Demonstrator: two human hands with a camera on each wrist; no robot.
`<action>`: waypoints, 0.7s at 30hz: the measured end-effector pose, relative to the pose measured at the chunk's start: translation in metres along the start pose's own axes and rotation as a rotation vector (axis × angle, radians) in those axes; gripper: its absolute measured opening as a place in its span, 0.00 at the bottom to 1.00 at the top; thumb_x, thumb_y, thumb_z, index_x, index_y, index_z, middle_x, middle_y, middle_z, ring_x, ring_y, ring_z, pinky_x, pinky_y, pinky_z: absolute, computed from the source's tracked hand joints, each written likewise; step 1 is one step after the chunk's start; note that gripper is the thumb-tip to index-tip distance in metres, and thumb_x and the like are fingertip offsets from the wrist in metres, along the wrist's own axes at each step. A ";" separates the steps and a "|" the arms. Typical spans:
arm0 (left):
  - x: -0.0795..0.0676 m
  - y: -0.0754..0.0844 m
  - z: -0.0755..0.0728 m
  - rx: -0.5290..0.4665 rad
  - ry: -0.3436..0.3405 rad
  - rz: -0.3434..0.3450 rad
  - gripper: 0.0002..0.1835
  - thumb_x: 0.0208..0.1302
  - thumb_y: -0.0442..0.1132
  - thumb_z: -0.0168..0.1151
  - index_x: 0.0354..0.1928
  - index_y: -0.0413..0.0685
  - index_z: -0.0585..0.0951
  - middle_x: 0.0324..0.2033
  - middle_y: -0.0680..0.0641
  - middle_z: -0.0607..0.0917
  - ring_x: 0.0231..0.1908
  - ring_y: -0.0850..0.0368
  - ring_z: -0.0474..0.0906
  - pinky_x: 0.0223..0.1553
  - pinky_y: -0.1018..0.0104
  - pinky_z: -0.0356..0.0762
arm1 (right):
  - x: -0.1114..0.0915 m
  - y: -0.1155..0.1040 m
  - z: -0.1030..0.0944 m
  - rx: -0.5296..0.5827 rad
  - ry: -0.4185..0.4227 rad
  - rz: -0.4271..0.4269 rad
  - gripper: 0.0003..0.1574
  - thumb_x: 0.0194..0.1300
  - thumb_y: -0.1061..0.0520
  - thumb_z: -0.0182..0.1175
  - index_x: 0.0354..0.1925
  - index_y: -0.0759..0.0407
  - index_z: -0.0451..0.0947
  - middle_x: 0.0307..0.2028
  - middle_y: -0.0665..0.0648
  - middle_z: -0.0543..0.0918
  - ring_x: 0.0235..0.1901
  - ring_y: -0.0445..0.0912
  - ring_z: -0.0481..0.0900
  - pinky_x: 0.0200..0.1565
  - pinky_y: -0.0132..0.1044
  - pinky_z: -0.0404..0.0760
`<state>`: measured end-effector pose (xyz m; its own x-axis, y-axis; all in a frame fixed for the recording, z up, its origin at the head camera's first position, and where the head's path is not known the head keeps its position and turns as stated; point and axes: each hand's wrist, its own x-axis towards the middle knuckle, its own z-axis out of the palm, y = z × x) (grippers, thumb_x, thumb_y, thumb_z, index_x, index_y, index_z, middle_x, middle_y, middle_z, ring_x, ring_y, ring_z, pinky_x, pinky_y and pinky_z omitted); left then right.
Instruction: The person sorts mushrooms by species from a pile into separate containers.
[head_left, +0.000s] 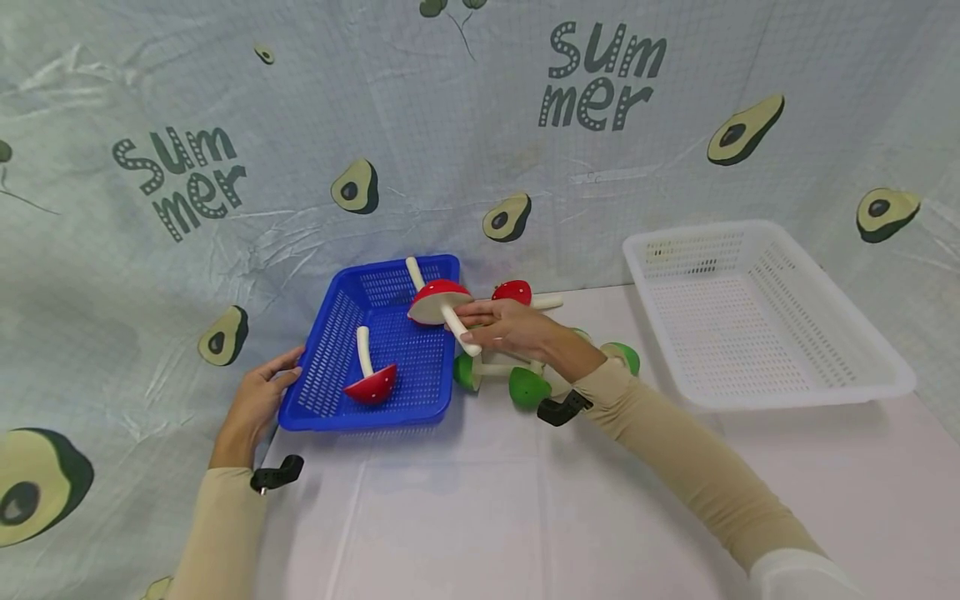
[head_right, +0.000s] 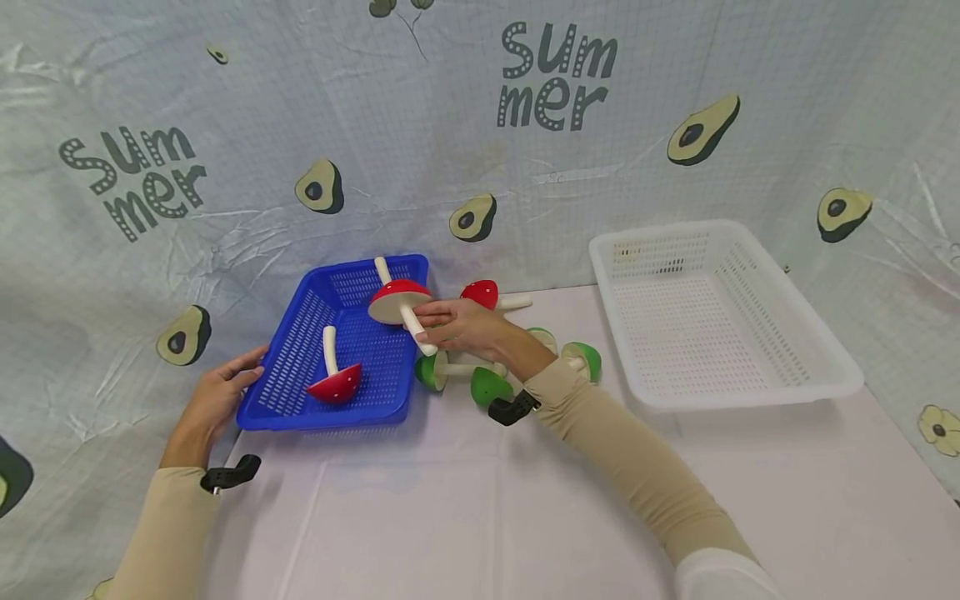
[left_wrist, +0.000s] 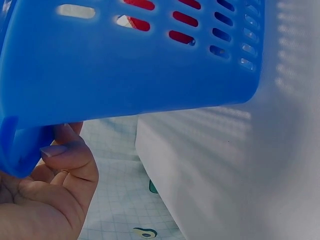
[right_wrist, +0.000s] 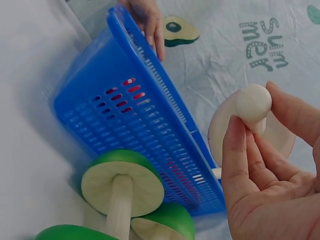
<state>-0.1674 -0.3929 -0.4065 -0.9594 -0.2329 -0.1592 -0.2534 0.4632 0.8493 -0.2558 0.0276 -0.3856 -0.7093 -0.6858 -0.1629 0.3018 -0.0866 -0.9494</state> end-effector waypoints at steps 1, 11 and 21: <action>0.000 0.000 0.000 0.000 0.000 -0.001 0.27 0.81 0.43 0.48 0.77 0.50 0.64 0.67 0.38 0.65 0.51 0.55 0.74 0.41 0.78 0.78 | 0.001 0.000 0.000 0.011 -0.004 0.001 0.40 0.67 0.69 0.63 0.74 0.62 0.64 0.66 0.62 0.74 0.62 0.55 0.77 0.60 0.42 0.80; 0.000 0.002 -0.001 -0.009 0.005 -0.003 0.27 0.80 0.43 0.48 0.77 0.49 0.64 0.66 0.40 0.66 0.48 0.60 0.73 0.41 0.77 0.77 | 0.009 0.002 0.006 -0.047 0.006 0.005 0.38 0.68 0.66 0.65 0.73 0.61 0.66 0.66 0.60 0.76 0.58 0.50 0.80 0.60 0.44 0.80; 0.002 0.000 -0.001 0.002 0.004 -0.014 0.27 0.80 0.44 0.49 0.77 0.51 0.64 0.67 0.40 0.66 0.49 0.59 0.73 0.42 0.76 0.76 | 0.016 0.004 0.013 -0.097 0.010 0.009 0.38 0.67 0.64 0.67 0.72 0.58 0.69 0.64 0.58 0.78 0.56 0.49 0.81 0.57 0.41 0.82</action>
<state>-0.1688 -0.3940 -0.4064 -0.9553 -0.2427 -0.1689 -0.2668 0.4614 0.8461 -0.2578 0.0068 -0.3881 -0.7137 -0.6787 -0.1734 0.2453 -0.0103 -0.9694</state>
